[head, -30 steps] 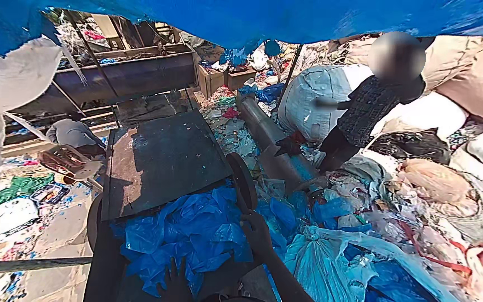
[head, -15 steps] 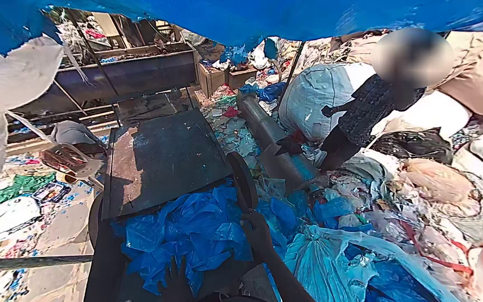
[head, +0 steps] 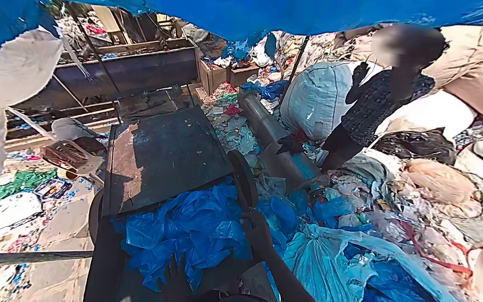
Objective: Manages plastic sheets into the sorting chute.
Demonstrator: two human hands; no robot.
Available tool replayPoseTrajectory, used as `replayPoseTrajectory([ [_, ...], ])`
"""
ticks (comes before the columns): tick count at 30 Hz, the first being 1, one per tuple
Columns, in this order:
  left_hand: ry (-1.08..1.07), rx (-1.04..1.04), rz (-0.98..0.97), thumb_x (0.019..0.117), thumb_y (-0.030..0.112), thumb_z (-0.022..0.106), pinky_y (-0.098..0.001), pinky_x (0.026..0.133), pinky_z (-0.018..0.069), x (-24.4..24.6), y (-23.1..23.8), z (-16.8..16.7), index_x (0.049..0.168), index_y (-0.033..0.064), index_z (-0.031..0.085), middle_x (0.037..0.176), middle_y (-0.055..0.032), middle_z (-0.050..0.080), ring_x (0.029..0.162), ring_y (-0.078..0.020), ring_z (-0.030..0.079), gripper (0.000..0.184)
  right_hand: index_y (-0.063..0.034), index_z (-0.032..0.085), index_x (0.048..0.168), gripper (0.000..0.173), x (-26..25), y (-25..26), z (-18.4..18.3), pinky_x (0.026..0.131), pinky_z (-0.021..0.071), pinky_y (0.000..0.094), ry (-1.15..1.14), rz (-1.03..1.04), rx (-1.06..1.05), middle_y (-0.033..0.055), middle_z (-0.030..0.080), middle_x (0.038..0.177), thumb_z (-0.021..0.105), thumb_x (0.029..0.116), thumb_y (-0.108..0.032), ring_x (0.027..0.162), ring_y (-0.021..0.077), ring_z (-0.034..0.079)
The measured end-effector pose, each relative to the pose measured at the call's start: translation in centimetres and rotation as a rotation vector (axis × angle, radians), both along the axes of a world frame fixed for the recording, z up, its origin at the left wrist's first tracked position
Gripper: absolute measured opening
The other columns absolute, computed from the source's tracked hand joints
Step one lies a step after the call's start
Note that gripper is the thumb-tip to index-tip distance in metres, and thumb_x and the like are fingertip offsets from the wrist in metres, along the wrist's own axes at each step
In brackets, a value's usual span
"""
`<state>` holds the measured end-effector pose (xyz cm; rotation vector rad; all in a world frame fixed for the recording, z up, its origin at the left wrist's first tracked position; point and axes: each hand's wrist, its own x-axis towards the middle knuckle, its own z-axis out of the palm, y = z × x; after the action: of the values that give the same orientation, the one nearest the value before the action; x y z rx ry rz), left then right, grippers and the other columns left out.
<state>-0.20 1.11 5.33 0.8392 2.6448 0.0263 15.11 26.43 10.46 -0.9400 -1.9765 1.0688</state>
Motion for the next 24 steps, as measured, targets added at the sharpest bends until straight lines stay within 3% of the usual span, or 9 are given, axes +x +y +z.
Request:
replayPoseTrajectory([
  [2,0.029,0.028,-0.004,0.0881,0.005,0.066,-0.0761,0.114,0.0211,0.1,0.0,-0.4,0.159,0.0233,0.041,0.169,-0.0146,0.025,0.153,-0.0464,0.027,0.077,-0.0074,0.077,0.111,0.026,0.0,0.0,0.1,0.113,0.0424,0.0482,-0.005,0.005,-0.004,0.0148,0.069,0.129,0.064,0.0952,-0.023,0.135,0.0346,0.054],
  [5,-0.015,-0.036,-0.001,0.0918,0.005,0.062,-0.0746,0.115,0.0187,0.3,0.6,1.4,0.161,0.0233,0.037,0.17,-0.0137,0.024,0.154,-0.0442,0.024,0.076,-0.0069,0.077,0.11,0.025,0.0,0.0,0.0,0.113,0.0422,0.0482,0.006,0.001,0.001,0.0144,0.07,0.127,0.064,0.0948,-0.022,0.135,0.0342,0.054],
  [14,0.014,0.019,-0.004,0.0859,0.01,0.072,-0.0757,0.115,0.0205,0.1,0.1,-0.5,0.16,0.0225,0.038,0.169,-0.018,0.025,0.153,-0.047,0.025,0.083,-0.0066,0.077,0.112,0.026,0.0,0.1,0.6,0.112,0.0432,0.0481,-0.006,0.01,-0.08,0.0178,0.066,0.133,0.065,0.0956,-0.022,0.136,0.0343,0.052],
  [17,-0.071,-0.013,0.02,0.0927,0.004,0.059,-0.0743,0.118,0.0133,0.4,0.9,0.9,0.162,0.0205,0.034,0.17,-0.0177,0.021,0.155,-0.0456,0.019,0.075,-0.0062,0.077,0.112,0.026,0.1,0.0,0.7,0.112,0.0435,0.0477,0.006,0.011,-0.07,0.0177,0.066,0.132,0.065,0.0949,-0.022,0.136,0.0345,0.053],
  [22,0.05,0.028,0.015,0.0891,0.003,0.066,-0.0758,0.115,0.0192,0.0,0.1,-1.1,0.159,0.022,0.041,0.168,-0.015,0.028,0.153,-0.0452,0.028,0.077,-0.0077,0.077,0.111,0.025,0.0,0.2,0.2,0.112,0.0433,0.0465,0.009,0.006,-0.078,0.016,0.066,0.133,0.065,0.0955,-0.023,0.136,0.0328,0.052],
  [24,-0.032,-0.026,0.021,0.0928,0.003,0.062,-0.0743,0.116,0.0185,0.2,0.2,1.3,0.162,0.0226,0.034,0.171,-0.0142,0.022,0.155,-0.0437,0.023,0.077,-0.0067,0.078,0.111,0.025,0.0,0.2,0.3,0.112,0.0437,0.0472,0.01,0.005,-0.071,0.0181,0.066,0.133,0.065,0.0951,-0.022,0.136,0.0346,0.053],
])
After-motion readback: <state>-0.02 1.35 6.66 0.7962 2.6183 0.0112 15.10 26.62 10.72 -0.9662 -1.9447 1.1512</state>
